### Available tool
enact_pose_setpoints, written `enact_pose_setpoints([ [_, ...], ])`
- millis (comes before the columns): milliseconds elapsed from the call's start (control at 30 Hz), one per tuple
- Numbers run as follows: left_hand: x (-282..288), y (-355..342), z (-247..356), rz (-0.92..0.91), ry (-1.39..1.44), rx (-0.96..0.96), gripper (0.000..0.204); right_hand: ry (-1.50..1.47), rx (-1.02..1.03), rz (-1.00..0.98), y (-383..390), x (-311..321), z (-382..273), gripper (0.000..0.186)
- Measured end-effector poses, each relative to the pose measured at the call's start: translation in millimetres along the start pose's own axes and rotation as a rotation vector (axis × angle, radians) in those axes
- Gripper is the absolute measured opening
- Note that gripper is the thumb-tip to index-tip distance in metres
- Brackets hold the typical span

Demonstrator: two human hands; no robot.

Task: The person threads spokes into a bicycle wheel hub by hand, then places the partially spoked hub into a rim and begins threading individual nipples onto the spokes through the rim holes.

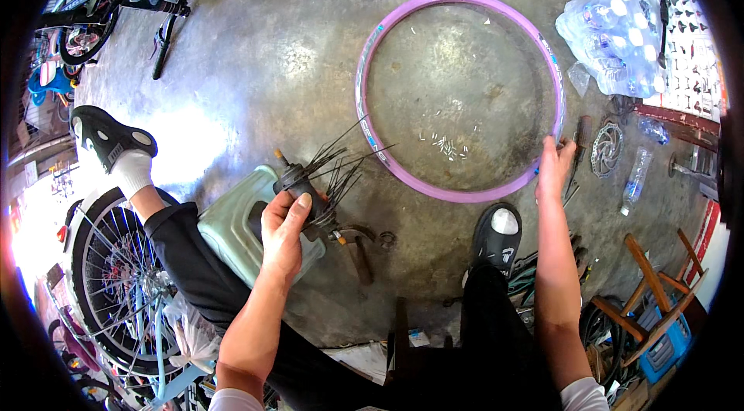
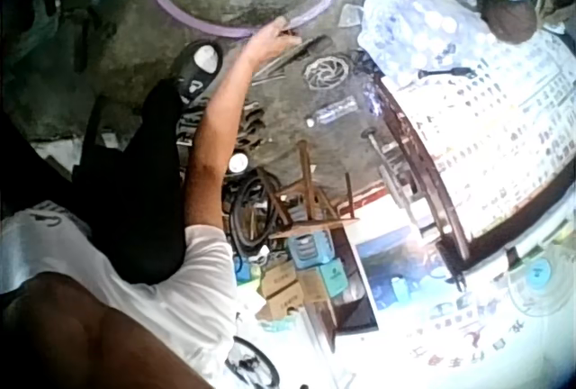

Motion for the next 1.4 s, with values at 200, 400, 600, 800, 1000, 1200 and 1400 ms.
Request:
enact_pose_setpoints([
  [200,1,2,-4,-0.017,-0.007,0.005,0.031,-0.547,-0.449,-0.282,-12,-29,-6,0.023],
  [400,-3,1,-1,-0.032,-0.031,0.009,0.033,-0.66,-0.384,-0.235,-68,-41,-11,0.027],
  [600,-3,1,0,-0.02,-0.024,0.002,0.03,-0.708,-0.368,-0.224,-93,-72,-16,0.028],
  [800,-3,3,-2,-0.021,-0.005,-0.007,0.031,-0.624,-0.316,-0.112,-101,-73,-7,0.028],
  [1000,-2,1,-1,-0.026,-0.007,0.005,0.028,-0.683,-0.402,-0.268,-92,-72,-20,0.027],
  [1200,0,1,-3,-0.024,0.0,0.0,0.029,-0.864,-0.489,-0.243,-53,-51,-43,0.027],
  [1400,-6,2,-4,-0.044,0.0,0.019,0.033,-1.171,-0.677,-0.27,-21,-95,-20,0.03],
])
Point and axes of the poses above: each hand's wrist, its own y-axis away from the middle knuckle, its own x-axis out of the back of the hand, z = x × y, the point moved 10 cm from there along -y, towards the middle knuckle, and after that the axes turned 1 degree about -x, right-handed, at the moved point
